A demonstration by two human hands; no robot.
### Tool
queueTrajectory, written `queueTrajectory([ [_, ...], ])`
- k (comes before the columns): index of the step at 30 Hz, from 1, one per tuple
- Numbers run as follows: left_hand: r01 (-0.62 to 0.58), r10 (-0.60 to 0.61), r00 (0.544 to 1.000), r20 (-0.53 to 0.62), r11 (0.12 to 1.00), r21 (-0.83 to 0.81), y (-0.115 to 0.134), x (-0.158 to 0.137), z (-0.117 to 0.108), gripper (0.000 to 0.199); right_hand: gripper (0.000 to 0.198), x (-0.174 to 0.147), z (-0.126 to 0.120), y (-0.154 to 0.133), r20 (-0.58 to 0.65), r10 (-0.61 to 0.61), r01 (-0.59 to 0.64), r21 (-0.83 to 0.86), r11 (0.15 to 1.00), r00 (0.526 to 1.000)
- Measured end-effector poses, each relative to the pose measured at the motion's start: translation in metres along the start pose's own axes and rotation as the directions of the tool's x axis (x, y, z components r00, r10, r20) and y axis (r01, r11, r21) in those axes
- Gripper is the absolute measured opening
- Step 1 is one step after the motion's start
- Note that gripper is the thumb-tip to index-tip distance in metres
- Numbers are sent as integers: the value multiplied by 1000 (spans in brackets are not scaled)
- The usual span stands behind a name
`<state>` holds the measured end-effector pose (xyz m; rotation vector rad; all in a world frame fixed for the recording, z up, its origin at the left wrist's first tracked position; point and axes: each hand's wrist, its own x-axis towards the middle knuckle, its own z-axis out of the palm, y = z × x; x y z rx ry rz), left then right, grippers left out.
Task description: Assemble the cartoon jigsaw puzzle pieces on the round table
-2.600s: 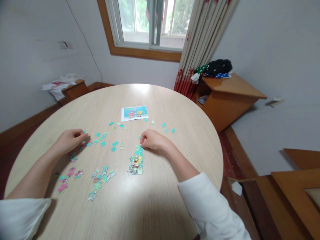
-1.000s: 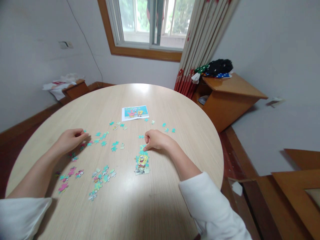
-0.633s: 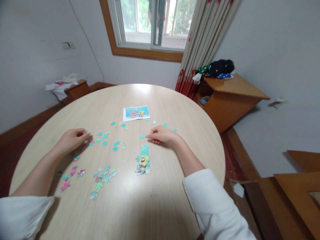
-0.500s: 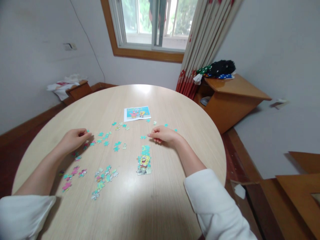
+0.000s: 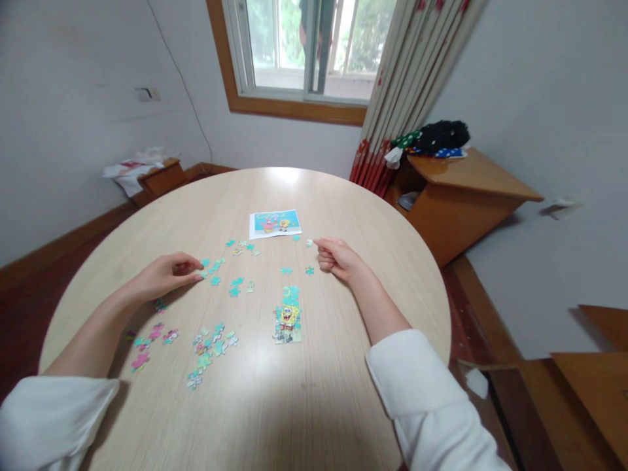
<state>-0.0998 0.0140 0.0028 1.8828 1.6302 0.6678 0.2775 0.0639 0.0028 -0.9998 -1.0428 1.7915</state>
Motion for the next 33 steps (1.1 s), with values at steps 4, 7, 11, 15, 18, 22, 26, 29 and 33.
queueTrajectory([
  [4, -18, 18, 1000, 12, 999, 39, -2, 1, 1, 38, 54, 2, -3, 2, 11, 20, -21, 25, 999, 1000],
  [7, -23, 22, 999, 37, 999, 43, -2, 0, 0, 36, 53, 2, -3, 2, 17, 19, -19, 25, 999, 1000],
  [11, -20, 18, 998, 55, 999, 44, 2, -1, -2, 33, 52, 1, -2, 2, 9, 13, -13, 28, 1000, 1000],
  [15, 5, -8, 996, 86, 999, 36, 7, -3, -4, 34, 53, 1, -1, 1, 13, 16, -16, 33, 999, 1000],
  [18, 14, -19, 993, 114, 999, 43, 10, -4, -5, 37, 54, 1, -1, 2, 16, 13, -13, 27, 1000, 1000],
  [22, 13, -16, 991, 131, 1000, 22, 13, -5, -6, 38, 54, 1, 0, 3, 7, 2, -3, 29, 1000, 1000],
  [26, 11, -13, 991, 135, 1000, 16, 15, -5, -6, 34, 55, 1, 1, 2, 6, -6, 5, 32, 999, 1000],
  [29, 13, -15, 989, 144, 1000, 19, 17, -6, -7, 32, 56, 1, 1, 2, 8, -2, 2, 38, 999, 1000],
  [33, 27, -22, 984, 178, 999, -26, 19, -7, -6, 30, 55, 2, 1, 3, 5, -8, 8, 30, 1000, 1000],
])
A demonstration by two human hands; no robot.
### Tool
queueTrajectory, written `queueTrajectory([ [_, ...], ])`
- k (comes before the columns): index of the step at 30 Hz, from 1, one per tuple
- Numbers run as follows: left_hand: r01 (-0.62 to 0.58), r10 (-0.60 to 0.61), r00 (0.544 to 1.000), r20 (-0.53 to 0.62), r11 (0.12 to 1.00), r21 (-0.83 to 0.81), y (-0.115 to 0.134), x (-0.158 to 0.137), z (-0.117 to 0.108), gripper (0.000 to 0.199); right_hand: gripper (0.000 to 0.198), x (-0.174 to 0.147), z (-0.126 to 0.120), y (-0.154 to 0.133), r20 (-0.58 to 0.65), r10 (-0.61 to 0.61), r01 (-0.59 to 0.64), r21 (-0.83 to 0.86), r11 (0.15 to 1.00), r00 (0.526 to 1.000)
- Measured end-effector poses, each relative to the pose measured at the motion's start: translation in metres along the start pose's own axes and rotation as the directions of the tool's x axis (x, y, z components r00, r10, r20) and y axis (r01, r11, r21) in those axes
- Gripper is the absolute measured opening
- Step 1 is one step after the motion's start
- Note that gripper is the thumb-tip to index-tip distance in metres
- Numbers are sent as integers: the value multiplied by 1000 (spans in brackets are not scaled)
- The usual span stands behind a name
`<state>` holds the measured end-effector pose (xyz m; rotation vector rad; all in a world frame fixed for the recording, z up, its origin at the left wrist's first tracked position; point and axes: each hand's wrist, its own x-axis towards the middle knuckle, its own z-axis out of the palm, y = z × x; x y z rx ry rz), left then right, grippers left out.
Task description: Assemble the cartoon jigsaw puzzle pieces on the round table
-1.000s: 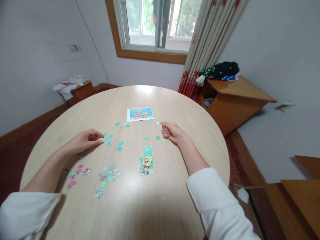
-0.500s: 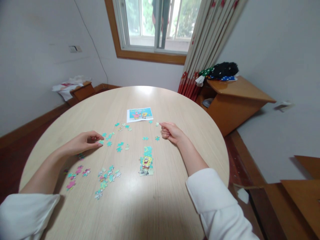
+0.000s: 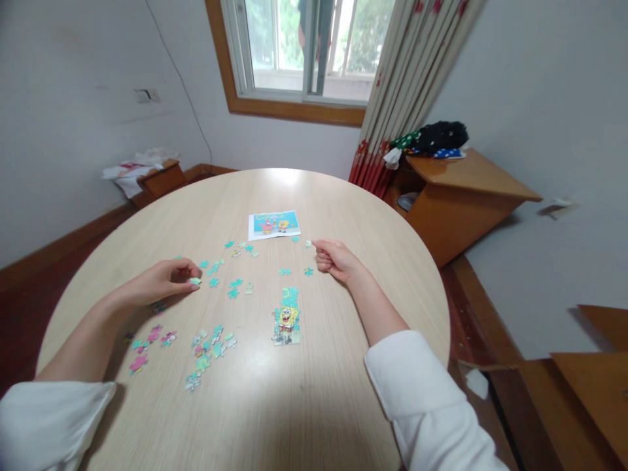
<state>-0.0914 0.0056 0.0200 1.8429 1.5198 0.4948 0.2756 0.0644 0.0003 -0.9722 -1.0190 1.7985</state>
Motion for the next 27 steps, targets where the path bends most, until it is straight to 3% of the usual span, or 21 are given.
queueTrajectory([
  [7, 17, -19, 1000, -17, 988, -152, 4, -1, 1, 30, 55, 0, 1, 0, 5, -6, 6, -17, 1000, 1000],
  [13, -19, -37, 986, -160, 941, -338, 34, 3, 23, 26, 53, 1, 2, 0, -11, -8, 8, -12, 1000, 1000],
  [21, -49, 65, 998, 22, 897, -440, 88, 24, 93, 5, 55, 1, 3, 0, -22, -4, 4, 14, 1000, 1000],
  [27, -32, 62, 996, 68, 928, -372, 92, 29, 110, 5, 54, 3, 3, 1, -30, -5, 5, -7, 1000, 1000],
])
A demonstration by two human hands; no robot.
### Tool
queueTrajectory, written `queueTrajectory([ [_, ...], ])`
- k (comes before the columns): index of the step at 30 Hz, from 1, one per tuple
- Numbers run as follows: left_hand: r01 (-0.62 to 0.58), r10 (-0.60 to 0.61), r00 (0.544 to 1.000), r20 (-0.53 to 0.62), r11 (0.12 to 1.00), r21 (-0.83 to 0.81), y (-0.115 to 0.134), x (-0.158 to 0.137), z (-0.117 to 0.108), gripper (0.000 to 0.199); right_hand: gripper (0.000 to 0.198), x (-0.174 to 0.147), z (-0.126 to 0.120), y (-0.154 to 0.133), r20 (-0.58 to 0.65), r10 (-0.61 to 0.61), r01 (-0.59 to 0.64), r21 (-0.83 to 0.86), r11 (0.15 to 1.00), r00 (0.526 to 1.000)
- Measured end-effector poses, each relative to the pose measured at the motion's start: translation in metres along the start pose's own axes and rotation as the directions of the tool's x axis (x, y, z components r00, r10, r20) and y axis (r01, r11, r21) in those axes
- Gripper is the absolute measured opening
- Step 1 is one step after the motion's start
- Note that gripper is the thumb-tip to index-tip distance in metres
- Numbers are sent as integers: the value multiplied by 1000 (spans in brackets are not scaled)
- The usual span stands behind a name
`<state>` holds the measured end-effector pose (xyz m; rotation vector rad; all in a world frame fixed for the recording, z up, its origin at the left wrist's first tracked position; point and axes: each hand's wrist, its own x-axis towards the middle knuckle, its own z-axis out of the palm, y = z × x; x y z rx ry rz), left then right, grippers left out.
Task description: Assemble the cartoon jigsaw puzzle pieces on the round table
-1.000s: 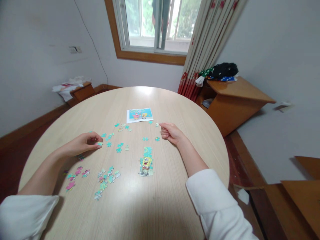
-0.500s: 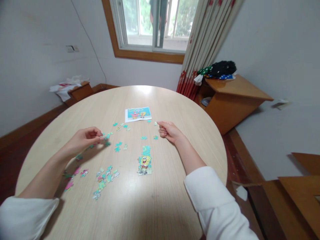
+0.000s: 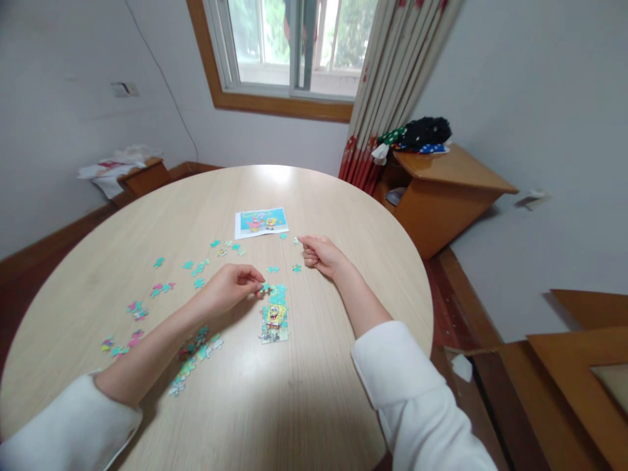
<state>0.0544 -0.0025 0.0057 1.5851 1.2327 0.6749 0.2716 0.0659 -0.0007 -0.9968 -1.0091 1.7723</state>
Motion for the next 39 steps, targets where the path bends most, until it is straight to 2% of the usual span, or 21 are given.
queueTrajectory([
  [8, 8, -7, 1000, -12, 997, 75, -2, -1, 0, 6, 52, 0, 1, -1, 2, -2, 2, -4, 1000, 1000],
  [15, -24, 37, 997, -67, 984, 179, -7, 1, 4, 7, 51, 0, 1, 0, 7, -5, 5, -4, 1000, 1000],
  [23, -28, 48, 995, -87, 974, 224, -7, 1, 7, 9, 52, 0, 1, -1, 13, -11, 11, -24, 1000, 1000],
  [26, -19, 43, 995, -91, 968, 250, -4, 0, 7, 11, 49, -5, 0, -4, 101, 6, 7, -130, 992, 995],
  [28, -20, 48, 994, -95, 963, 269, -3, -1, 7, 12, 42, -11, 2, -7, 210, 57, 7, -292, 956, 976],
  [32, -19, 47, 995, -93, 960, 280, -3, -2, 7, 13, 29, -21, 11, -11, 348, 205, 47, -596, 802, 915],
  [36, -39, 70, 993, -98, 957, 287, -4, -2, 8, 14, 26, -23, 20, -5, 375, 278, 48, -666, 745, 884],
  [39, -39, 71, 992, -100, 955, 293, -3, -2, 8, 13, 22, -22, 25, -1, 364, 306, 65, -730, 680, 880],
])
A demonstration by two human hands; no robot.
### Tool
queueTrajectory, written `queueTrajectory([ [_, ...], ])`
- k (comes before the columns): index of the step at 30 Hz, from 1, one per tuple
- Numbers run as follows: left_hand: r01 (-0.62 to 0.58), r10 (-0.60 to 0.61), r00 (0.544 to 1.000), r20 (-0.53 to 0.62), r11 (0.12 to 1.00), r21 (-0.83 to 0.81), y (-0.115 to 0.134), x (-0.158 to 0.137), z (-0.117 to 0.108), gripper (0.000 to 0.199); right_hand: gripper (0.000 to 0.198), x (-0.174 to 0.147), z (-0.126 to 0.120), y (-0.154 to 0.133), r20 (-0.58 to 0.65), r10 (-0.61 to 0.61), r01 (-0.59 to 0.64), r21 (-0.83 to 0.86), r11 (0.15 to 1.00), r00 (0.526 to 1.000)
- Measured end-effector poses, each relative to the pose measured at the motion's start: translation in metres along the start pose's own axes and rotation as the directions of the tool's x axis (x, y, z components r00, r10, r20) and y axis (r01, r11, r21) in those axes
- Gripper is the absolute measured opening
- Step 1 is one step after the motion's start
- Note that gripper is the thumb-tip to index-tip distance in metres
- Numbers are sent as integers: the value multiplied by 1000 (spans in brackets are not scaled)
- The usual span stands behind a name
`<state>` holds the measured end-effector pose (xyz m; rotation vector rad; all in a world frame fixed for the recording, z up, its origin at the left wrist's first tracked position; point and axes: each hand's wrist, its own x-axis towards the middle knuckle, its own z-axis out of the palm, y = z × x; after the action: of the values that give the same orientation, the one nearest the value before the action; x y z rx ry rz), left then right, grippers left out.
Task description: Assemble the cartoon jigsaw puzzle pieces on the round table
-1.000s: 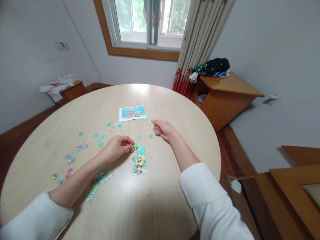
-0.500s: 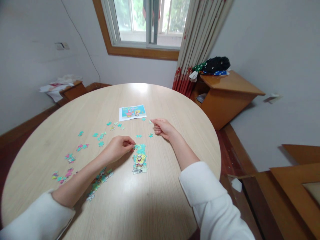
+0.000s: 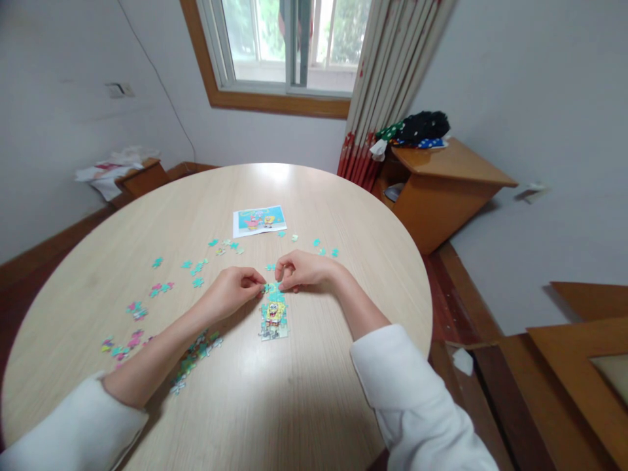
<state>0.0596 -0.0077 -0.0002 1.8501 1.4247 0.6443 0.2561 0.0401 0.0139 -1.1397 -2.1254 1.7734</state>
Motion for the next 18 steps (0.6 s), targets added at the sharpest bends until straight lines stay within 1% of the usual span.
queueTrajectory([
  [4, 4, -4, 1000, -2, 1000, 9, 0, -1, 1, 14, 19, 1, 5, -8, -55, 52, -62, -198, 978, 997],
  [7, -14, 14, 1000, -12, 999, 34, 0, -1, 3, 14, 19, -1, 8, -17, -89, 73, -97, -292, 952, 993],
  [11, -37, 38, 999, -16, 996, 76, 1, -3, 4, 15, 19, -2, 10, -21, -97, 96, -122, -309, 943, 991],
  [18, -63, 66, 998, -16, 989, 135, 6, -5, 2, 15, 19, -1, 9, -18, -94, 98, -122, -294, 948, 991],
])
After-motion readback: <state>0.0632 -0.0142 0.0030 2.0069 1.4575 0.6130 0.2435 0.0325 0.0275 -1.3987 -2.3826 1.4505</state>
